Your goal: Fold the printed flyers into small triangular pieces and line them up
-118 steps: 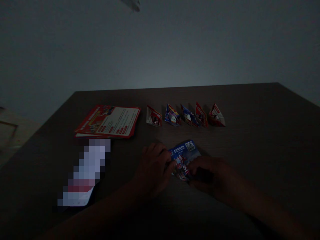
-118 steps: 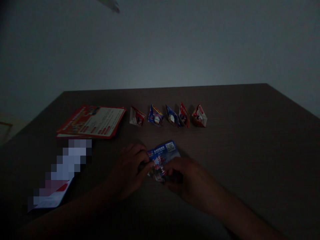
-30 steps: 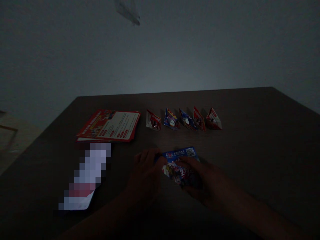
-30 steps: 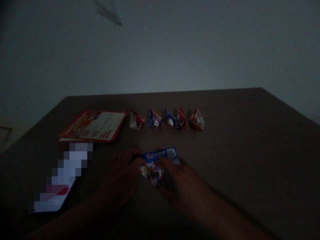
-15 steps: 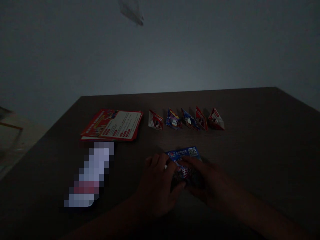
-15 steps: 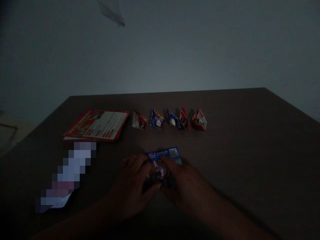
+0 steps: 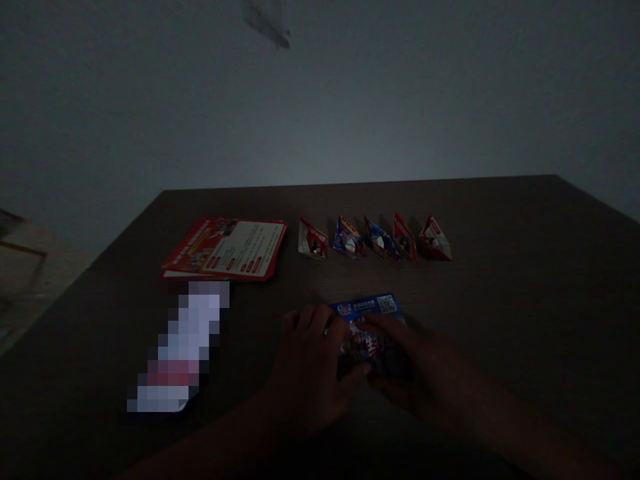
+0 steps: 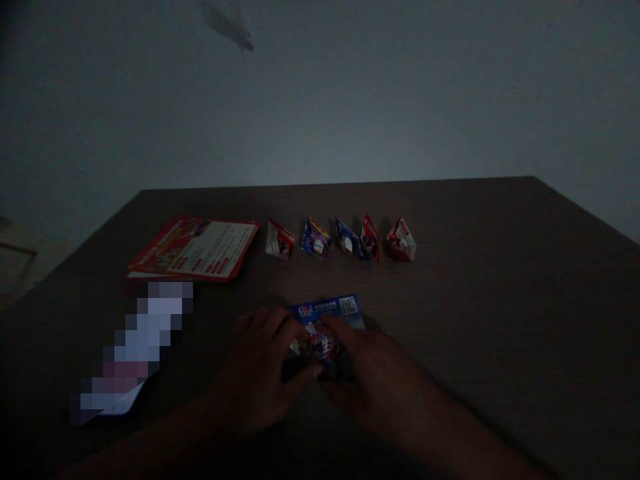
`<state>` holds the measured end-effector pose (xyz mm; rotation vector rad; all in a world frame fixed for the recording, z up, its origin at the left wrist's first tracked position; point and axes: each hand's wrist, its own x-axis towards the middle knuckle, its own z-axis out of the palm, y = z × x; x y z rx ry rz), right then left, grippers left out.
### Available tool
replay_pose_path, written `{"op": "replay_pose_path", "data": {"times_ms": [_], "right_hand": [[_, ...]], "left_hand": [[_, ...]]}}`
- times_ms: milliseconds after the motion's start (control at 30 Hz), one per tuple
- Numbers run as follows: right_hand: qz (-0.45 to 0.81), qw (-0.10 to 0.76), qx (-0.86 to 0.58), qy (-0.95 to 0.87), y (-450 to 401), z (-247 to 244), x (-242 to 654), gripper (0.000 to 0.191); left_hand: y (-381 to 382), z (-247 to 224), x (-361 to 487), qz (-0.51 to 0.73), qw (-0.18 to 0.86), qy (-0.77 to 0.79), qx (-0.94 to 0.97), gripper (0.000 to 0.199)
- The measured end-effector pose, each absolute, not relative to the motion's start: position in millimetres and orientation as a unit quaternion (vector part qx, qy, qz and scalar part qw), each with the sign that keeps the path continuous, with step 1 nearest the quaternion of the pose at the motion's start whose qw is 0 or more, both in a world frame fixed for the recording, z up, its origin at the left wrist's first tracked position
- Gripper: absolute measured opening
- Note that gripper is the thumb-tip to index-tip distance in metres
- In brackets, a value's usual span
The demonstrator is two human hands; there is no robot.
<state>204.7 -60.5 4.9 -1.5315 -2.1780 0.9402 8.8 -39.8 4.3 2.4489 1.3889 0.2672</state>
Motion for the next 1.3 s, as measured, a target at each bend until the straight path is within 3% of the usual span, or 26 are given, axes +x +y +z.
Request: {"op": "replay_pose_path", "data": {"times_ms": [400,667,800,967,1100,1300], "right_hand": [[0.33,0.152,-0.548,-0.754,-60.6,1.2,203.3,0.054],[0.323,0.163,-0.544,-0.757,-61.7,-1.9,203.5,0.053],[0.313,0.153,-0.557,-0.754,-62.4,-2.9,204.8,0.053],[0.304,0.166,-0.561,-0.752,-61.1,-5.9,202.6,0.055],[0.295,0.177,-0.565,-0.75,-57.6,-7.8,198.0,0.054],[0.322,0.218,-0.552,-0.738,-52.9,-3.1,206.9,0.053]], "left_hand": [[-14.2,5.4,-13.5,0.097,0.217,0.498,0.834,0.012],[-11.5,1.2,-17.1,0.098,0.235,0.488,0.835,0.031],[-9.4,-3.2,-20.8,0.112,0.218,0.488,0.838,0.038],[-25.0,-0.4,-9.6,0.145,0.151,0.465,0.86,0.031],[-40.7,-2.0,0.7,0.144,0.158,0.378,0.901,0.029],[-41.7,-4.9,2.3,0.125,0.141,0.38,0.906,0.024]]}}
